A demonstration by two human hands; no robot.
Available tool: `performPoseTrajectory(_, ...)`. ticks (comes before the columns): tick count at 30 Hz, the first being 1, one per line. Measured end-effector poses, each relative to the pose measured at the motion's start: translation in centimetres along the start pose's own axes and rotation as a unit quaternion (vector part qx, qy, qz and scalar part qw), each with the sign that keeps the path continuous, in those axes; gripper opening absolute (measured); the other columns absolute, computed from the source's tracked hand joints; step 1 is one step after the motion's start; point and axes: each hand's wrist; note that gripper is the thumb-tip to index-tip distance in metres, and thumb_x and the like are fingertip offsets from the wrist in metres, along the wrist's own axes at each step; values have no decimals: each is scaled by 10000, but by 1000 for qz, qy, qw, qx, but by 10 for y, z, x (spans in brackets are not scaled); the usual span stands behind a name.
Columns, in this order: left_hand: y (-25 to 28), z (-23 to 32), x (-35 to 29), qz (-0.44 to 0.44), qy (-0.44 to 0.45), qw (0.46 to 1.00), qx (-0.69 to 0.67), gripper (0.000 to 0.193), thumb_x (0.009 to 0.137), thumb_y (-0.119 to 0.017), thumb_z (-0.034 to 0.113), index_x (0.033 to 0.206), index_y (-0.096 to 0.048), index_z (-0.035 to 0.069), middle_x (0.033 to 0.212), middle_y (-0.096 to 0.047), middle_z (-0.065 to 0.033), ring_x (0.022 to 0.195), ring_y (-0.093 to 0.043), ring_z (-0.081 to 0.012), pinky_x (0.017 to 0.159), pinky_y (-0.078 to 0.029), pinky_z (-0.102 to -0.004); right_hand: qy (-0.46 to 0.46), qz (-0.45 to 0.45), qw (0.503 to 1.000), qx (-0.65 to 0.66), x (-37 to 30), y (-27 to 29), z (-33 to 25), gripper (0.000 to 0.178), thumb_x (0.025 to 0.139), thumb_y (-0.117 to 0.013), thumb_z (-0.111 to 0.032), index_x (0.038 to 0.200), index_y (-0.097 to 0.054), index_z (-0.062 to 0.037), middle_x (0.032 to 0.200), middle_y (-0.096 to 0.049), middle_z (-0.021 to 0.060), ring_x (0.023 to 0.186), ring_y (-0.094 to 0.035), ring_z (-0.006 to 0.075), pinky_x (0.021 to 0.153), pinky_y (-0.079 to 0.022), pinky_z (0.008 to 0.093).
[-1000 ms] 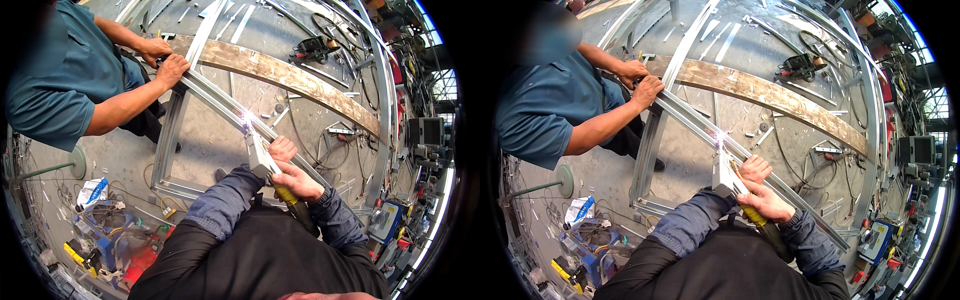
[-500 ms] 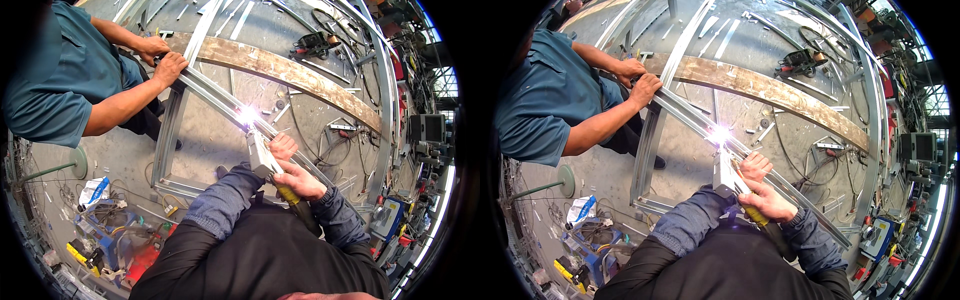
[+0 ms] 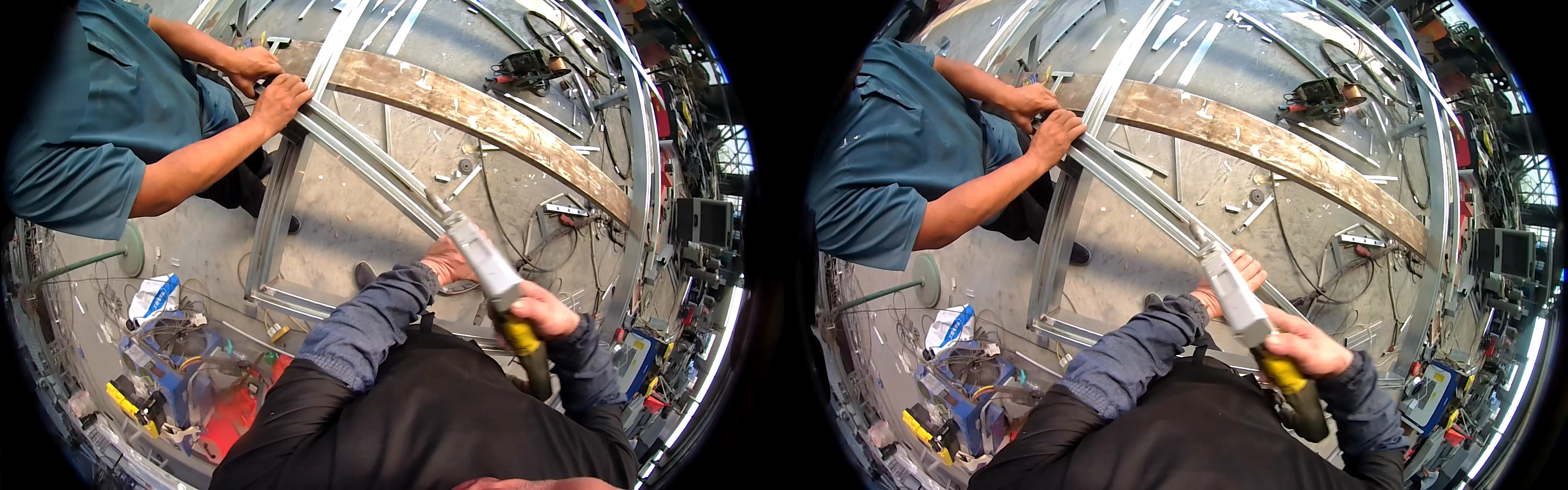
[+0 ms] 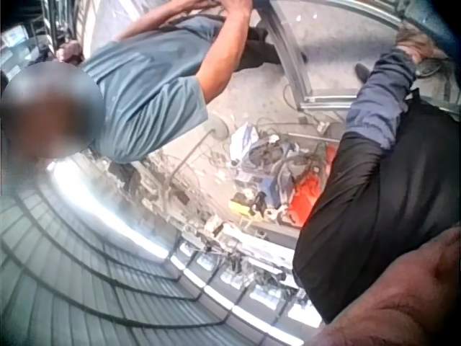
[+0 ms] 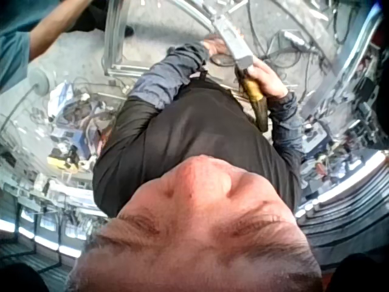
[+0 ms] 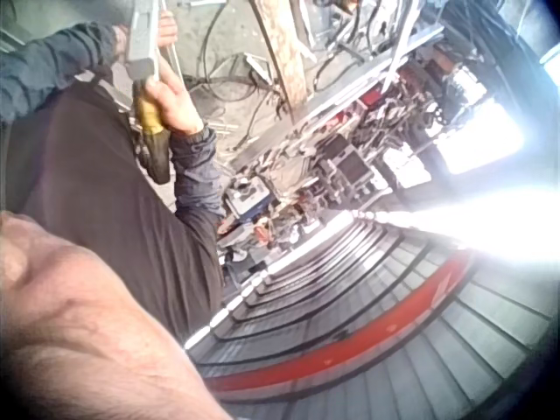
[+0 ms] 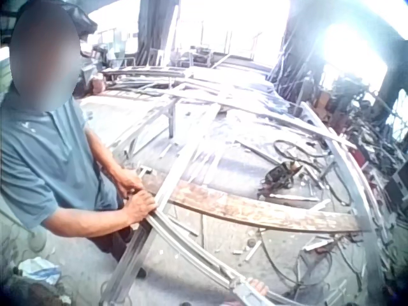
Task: The person welds metal frame components using a handheld welding tool while a coworker holds the frame steady. The welder moves along the seams, creating bright sparks, and repositions the frame as needed.
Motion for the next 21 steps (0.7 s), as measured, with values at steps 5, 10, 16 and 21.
performPoseTrajectory(5,-1,5,4,84,-23,993,82,660,913,-670,722,1121,-784,107,1161,-748,-90,1131,-708,-271,1092,-528,-453,-40,-25,999,-16,-20,41,-77,834,898,-810,-592,1384,-591,50,1129,-697,202,743,-768,312,581,-630,403)
performPoseTrajectory(10,9,9,11,79,-25,990,113,591,960,-641,639,1110,-731,74,1036,-675,-63,1070,-662,-260,1152,-479,-450,-46,-77,995,-50,26,111,-80,744,1082,-548,-659,1307,-609,47,1059,-701,171,749,-761,280,614,-641,397)
performPoseTrajectory(16,3,10,9,59,-13,991,118,592,898,-705,623,1125,-713,77,1104,-696,-61,1122,-686,-239,1128,-517,-457,-162,-153,975,23,77,153,-62,762,1107,-482,-710,1216,-646,26,962,-702,169,705,-754,266,611,-644,388)
performPoseTrajectory(21,-2,9,4,39,-7,991,124,597,934,-684,634,1153,-719,80,1167,-684,-70,1143,-681,-225,1165,-502,-480,-176,-190,965,32,105,170,-55,790,1078,-511,-737,1215,-649,29,978,-683,178,696,-759,281,577,-638,409)
Point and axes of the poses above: each hand's wrist, its own x-axis towards the middle knuckle, its own y-axis out of the back of the hand, z = x × y
